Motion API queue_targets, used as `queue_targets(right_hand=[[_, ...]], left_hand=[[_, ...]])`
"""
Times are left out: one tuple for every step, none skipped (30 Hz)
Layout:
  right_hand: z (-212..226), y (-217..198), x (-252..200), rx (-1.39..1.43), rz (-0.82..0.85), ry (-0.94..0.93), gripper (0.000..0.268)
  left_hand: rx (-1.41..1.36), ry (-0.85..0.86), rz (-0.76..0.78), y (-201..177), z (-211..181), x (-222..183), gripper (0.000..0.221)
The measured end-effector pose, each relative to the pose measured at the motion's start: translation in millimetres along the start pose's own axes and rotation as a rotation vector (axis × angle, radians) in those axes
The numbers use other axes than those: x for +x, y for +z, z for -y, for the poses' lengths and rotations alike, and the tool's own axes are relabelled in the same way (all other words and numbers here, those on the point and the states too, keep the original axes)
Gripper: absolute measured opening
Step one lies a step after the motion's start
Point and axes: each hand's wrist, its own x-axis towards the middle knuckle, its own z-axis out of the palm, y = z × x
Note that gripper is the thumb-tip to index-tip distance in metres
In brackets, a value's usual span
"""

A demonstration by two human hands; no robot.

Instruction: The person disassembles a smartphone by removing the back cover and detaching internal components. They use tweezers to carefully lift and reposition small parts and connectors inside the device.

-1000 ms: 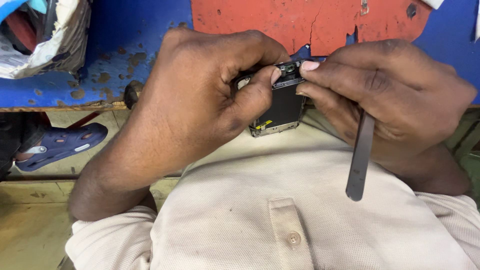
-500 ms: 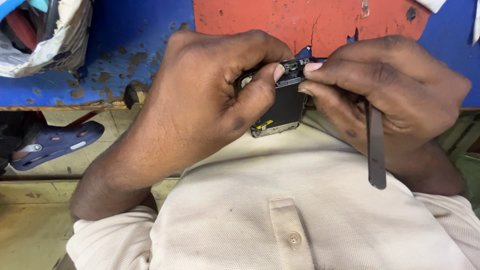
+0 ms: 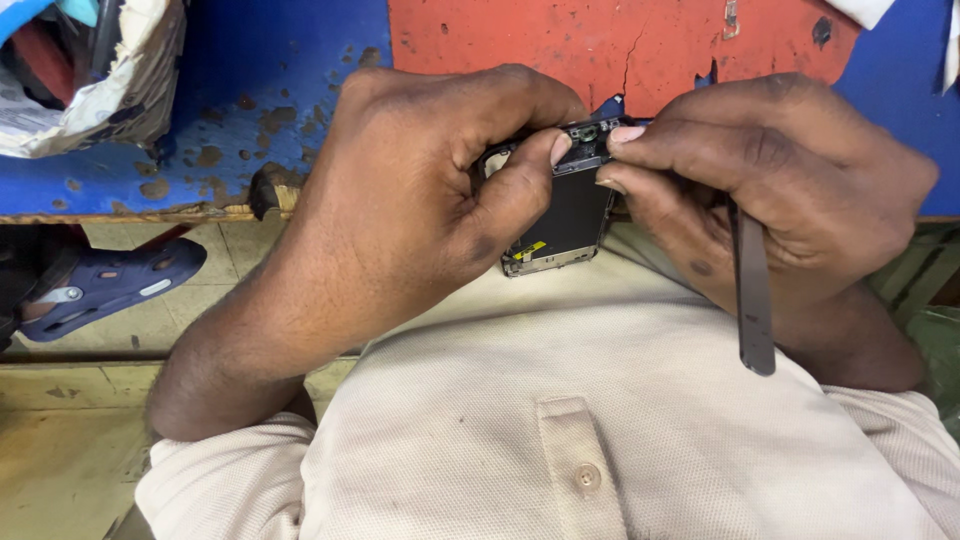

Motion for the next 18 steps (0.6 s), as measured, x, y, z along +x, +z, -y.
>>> queue_targets(right_hand=[[-0.1,0.2,0.3,-0.004,-0.002,-0.003,0.023],[0.0,0.4,0.9,-0.008,-0.003,-0.006,0.024],[-0.5,1.0,1.9,-0.012,-0.009,-0.015,0.024],[-0.4,1.2,2.3,-0.014,-0.012,-0.016,0.024],[-0.4,1.3,2.1,-0.017,-0.015,-0.015,0.024],[0.5,1.0,1.2,-0.017,-0.016,-0.006,0.024],[0.2,0.6,0.8,-0.016,-0.017,-0.003,0.024],[0.2,0.3,0.1,-0.015,-0.018,0.002,0.024],[-0.5,0.6,-0.5,-0.011,-0.019,-0.001,0.024],[-0.4,0.1,-1.2,-0.010,-0.016,0.004,0.024],[-0.2,-0.5,-1.9,-0.009,-0.012,0.008,0.023],[1.8,-1.7,-3.0,-0.012,-0.004,0.019,0.022],[2.1,-2.0,-2.7,-0.014,-0.001,0.023,0.022],[2.5,-2.3,-2.3,-0.016,0.002,0.027,0.022],[2.6,-2.1,-2.0,-0.016,0.003,0.026,0.023],[2.8,-1.7,-1.8,-0.013,0.001,0.027,0.023],[2.7,-1.9,-1.6,-0.014,-0.001,0.028,0.023],[2.8,-1.6,-1.5,-0.012,-0.006,0.031,0.023]], left_hand=[[-0.008,-0.004,0.001,0.3,0.0,0.0,0.009],[-0.017,-0.009,0.001,0.3,-0.1,0.0,0.009],[-0.024,-0.013,0.001,0.1,-0.3,0.0,0.009],[-0.031,-0.012,-0.002,-0.1,-0.6,0.1,0.009],[-0.038,-0.011,-0.005,0.2,-1.0,0.5,0.009],[-0.045,-0.009,-0.007,0.4,-1.6,1.0,0.009],[-0.059,-0.056,0.001,0.5,-2.5,1.6,0.010],[-0.073,-0.103,0.011,0.4,-3.6,2.0,0.010],[-0.086,-0.150,0.021,0.5,-4.4,2.3,0.011],[-0.080,-0.121,0.017,0.4,-4.8,2.6,0.011],[-0.076,-0.094,0.013,0.3,-4.8,2.6,0.011],[-0.071,-0.066,0.010,0.1,-4.8,2.4,0.011],[-0.070,-0.076,0.013,-0.2,-4.7,2.4,0.011],[-0.069,-0.086,0.016,-0.6,-4.6,2.3,0.011],[-0.069,-0.097,0.020,-0.8,-4.5,1.8,0.011],[-0.061,-0.069,0.014,-0.8,-4.4,1.2,0.011],[-0.053,-0.039,0.010,-0.6,-4.2,1.1,0.011],[-0.046,-0.009,0.005,-0.3,-3.8,1.2,0.011]])
